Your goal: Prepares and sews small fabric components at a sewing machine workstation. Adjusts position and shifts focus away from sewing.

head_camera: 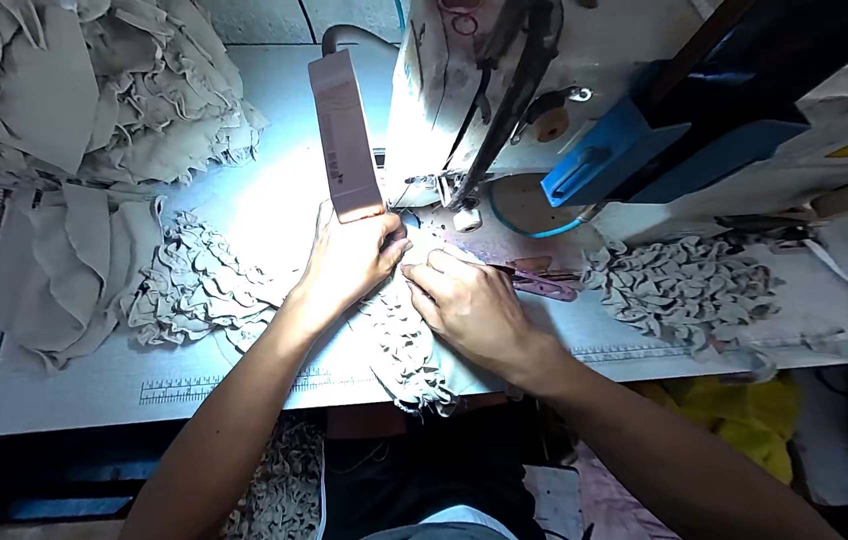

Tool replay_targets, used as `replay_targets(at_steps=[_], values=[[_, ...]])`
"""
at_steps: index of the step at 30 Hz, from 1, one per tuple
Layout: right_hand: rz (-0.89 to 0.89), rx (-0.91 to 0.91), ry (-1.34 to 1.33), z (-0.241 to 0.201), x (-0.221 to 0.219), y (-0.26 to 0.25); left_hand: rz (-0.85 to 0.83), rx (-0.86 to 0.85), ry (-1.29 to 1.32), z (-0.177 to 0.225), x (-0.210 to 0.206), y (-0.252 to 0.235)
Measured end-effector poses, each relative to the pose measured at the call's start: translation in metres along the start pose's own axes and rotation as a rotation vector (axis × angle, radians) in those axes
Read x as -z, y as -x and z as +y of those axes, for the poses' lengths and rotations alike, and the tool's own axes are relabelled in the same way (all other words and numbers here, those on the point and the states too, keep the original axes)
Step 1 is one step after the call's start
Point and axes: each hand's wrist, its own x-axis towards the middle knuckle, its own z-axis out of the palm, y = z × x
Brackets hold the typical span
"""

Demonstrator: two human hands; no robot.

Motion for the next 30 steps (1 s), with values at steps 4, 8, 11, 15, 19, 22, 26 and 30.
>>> replay_targets(at_steps=[4, 8, 11, 15, 19, 22, 26, 30], values=[[-0.006, 0.004, -0.022, 0.005, -0.001, 0.002, -0.049, -0.091, 0.045, -0.009, 0.006, 0.008], [-0.009, -0.061, -0.110, 0.005, 0.002, 0.000, -0.048, -0.067, -0.003, -0.010, 0.009, 0.015], [0.016, -0.098, -0.171, 0.001, 0.003, -0.004, -0.038, -0.054, 0.024, -0.011, 0.007, 0.016], [-0.026, -0.077, -0.113, -0.004, -0.006, 0.001, -0.071, -0.029, 0.040, -0.012, 0.007, 0.016], [-0.016, -0.071, -0.116, -0.006, -0.002, -0.001, -0.107, -0.012, 0.055, -0.013, 0.011, 0.016], [-0.025, -0.103, -0.146, -0.008, -0.006, -0.001, -0.102, -0.001, 0.053, -0.013, 0.010, 0.017], [-0.068, -0.108, -0.125, -0.008, -0.007, 0.000, 0.085, 0.018, 0.104, -0.012, 0.008, 0.020], [-0.047, -0.066, -0.071, -0.006, -0.006, 0.002, 0.127, 0.008, 0.070, -0.010, 0.010, 0.023]])
